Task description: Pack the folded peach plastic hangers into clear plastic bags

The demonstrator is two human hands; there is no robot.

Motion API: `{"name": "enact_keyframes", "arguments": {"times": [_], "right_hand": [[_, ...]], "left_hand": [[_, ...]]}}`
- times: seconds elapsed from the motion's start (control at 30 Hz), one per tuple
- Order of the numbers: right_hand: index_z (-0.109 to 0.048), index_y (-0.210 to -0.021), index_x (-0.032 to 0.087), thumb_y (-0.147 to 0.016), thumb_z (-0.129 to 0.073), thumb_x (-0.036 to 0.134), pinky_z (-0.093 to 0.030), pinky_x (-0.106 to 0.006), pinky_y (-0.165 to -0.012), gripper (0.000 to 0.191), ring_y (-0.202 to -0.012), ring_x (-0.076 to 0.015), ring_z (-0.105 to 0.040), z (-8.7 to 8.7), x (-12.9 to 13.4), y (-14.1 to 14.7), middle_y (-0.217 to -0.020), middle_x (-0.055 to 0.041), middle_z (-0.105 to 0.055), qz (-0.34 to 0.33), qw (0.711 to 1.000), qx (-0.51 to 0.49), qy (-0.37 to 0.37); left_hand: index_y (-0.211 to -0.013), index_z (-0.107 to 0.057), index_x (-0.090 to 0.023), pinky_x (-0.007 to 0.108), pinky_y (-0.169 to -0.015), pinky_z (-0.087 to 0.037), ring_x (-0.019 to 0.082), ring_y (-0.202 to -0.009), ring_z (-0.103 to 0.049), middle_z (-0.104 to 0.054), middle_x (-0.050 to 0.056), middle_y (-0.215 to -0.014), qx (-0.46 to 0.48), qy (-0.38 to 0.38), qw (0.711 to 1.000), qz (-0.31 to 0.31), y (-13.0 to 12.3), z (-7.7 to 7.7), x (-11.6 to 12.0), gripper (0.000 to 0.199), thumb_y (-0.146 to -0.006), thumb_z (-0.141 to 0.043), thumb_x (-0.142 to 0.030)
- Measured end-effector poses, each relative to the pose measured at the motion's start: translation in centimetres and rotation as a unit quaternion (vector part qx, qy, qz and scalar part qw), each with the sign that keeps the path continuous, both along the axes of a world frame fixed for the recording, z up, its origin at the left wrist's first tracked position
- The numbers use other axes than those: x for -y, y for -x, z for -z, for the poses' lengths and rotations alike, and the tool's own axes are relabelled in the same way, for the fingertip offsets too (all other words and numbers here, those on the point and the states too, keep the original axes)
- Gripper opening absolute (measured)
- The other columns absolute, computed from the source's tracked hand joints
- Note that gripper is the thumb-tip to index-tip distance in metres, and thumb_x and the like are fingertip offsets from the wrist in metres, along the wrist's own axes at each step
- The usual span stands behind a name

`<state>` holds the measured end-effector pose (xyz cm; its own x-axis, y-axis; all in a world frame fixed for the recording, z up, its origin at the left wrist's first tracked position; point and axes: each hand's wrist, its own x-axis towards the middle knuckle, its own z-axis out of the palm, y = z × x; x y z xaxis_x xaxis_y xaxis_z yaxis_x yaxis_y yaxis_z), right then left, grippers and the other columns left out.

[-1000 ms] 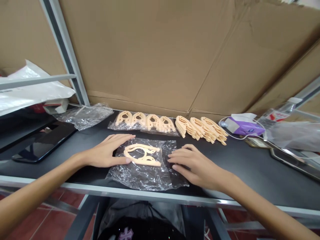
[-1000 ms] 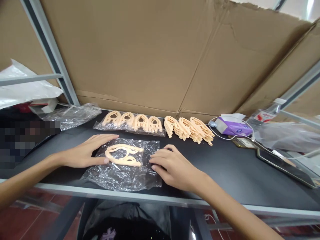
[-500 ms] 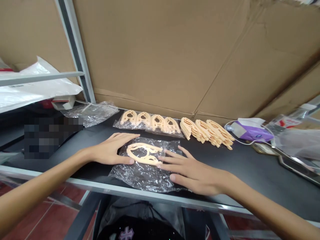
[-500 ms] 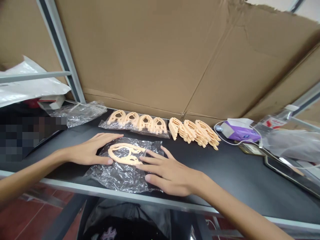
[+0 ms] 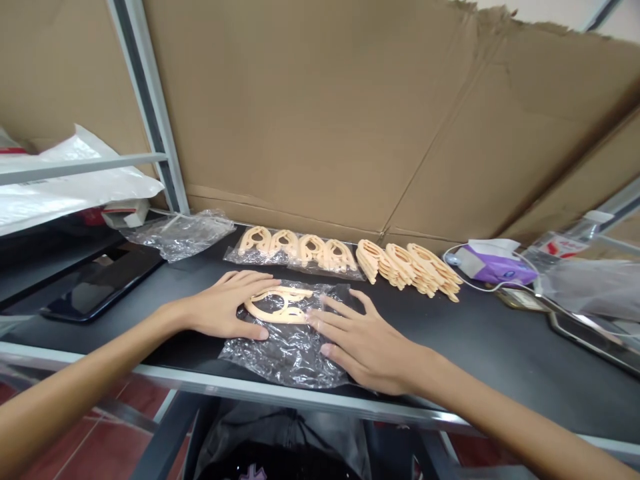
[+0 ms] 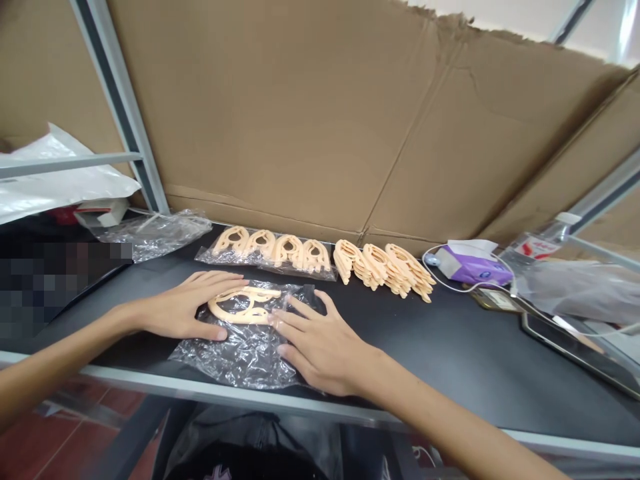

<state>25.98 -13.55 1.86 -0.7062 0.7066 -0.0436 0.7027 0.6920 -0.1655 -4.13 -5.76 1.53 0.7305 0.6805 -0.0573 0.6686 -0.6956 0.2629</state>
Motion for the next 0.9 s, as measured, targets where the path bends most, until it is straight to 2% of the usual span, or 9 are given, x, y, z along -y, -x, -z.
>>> {"name": "enact_keyframes", "arguments": {"times": [0.13,0.23,0.37,0.5,0.73,0.83,0.9], "right_hand": [[-0.040,-0.154,0.029,-0.107,-0.028,0.036,-0.015,-0.072,-0.116,0.049,-0.151,-0.0338,-0.028,0.2,0.2,0.1,-0.157,-0.0049,-0.047,-0.014,0.999,0.013,-0.036],[-0.044,-0.151,0.032,-0.107,-0.028,0.034,-0.017,-0.074,-0.114,0.047,-0.151,-0.0354,-0.027,0.4,0.3,-0.1,-0.160,-0.0023,-0.043,-0.028,0.999,0.022,-0.031],[-0.047,-0.149,0.029,-0.107,-0.029,0.033,-0.017,-0.074,-0.114,0.047,-0.152,-0.0349,-0.025,0.7,0.2,-0.2,-0.160,-0.0036,-0.042,-0.021,0.999,0.018,-0.030],[-0.048,-0.148,0.028,-0.107,-0.030,0.035,-0.019,-0.074,-0.112,0.046,-0.150,-0.0344,-0.028,0.7,0.1,0.3,-0.156,-0.0069,-0.048,-0.019,0.999,0.007,-0.038],[-0.044,-0.151,0.028,-0.106,-0.033,0.037,-0.023,-0.072,-0.111,0.047,-0.145,-0.0342,-0.036,1.0,0.2,1.3,-0.153,-0.0095,-0.052,0.007,0.997,-0.019,-0.072],[-0.054,-0.143,0.025,-0.105,-0.039,0.033,-0.025,-0.066,-0.110,0.042,-0.140,-0.0320,-0.044,1.4,-0.1,0.6,-0.150,-0.0108,-0.055,0.035,0.993,-0.057,-0.102],[-0.066,-0.127,0.023,-0.103,-0.042,0.029,-0.031,-0.058,-0.108,0.034,-0.128,-0.0271,-0.056,1.4,-0.9,-0.7,-0.135,-0.0094,-0.067,0.076,0.982,-0.117,-0.128]], "left_hand": [[-0.159,-0.028,-0.023,0.057,-0.120,-0.023,0.037,-0.150,-0.024,-0.030,0.011,-0.164,0.000,0.003,1.000,-0.002,0.1,0.0,0.0,0.096,-0.084,-0.059,-0.074],[-0.159,-0.028,-0.023,0.057,-0.119,-0.023,0.038,-0.150,-0.024,-0.031,0.012,-0.164,0.006,0.005,1.000,-0.004,0.2,0.2,-0.2,0.097,-0.084,-0.059,-0.075],[-0.159,-0.030,-0.023,0.057,-0.119,-0.023,0.037,-0.149,-0.025,-0.032,0.011,-0.163,0.011,-0.002,1.000,0.002,0.3,0.3,-0.2,0.096,-0.083,-0.060,-0.074],[-0.158,-0.031,-0.029,0.058,-0.118,-0.025,0.039,-0.149,-0.026,-0.033,0.009,-0.163,0.003,-0.002,1.000,0.004,0.1,0.1,-0.1,0.095,-0.081,-0.063,-0.074],[-0.157,-0.032,-0.040,0.062,-0.118,-0.021,0.041,-0.151,-0.018,-0.021,0.004,-0.168,-0.020,0.015,1.000,0.000,0.1,0.0,-0.2,0.090,-0.080,-0.064,-0.075],[-0.157,-0.031,-0.041,0.064,-0.118,-0.019,0.042,-0.152,-0.016,-0.018,0.004,-0.169,-0.024,0.012,1.000,0.003,0.3,0.3,-0.3,0.090,-0.081,-0.061,-0.078],[-0.157,-0.029,-0.042,0.065,-0.118,-0.019,0.042,-0.152,-0.015,-0.018,0.004,-0.169,-0.026,0.009,1.000,0.003,0.4,0.4,-0.3,0.090,-0.081,-0.059,-0.079]]}}
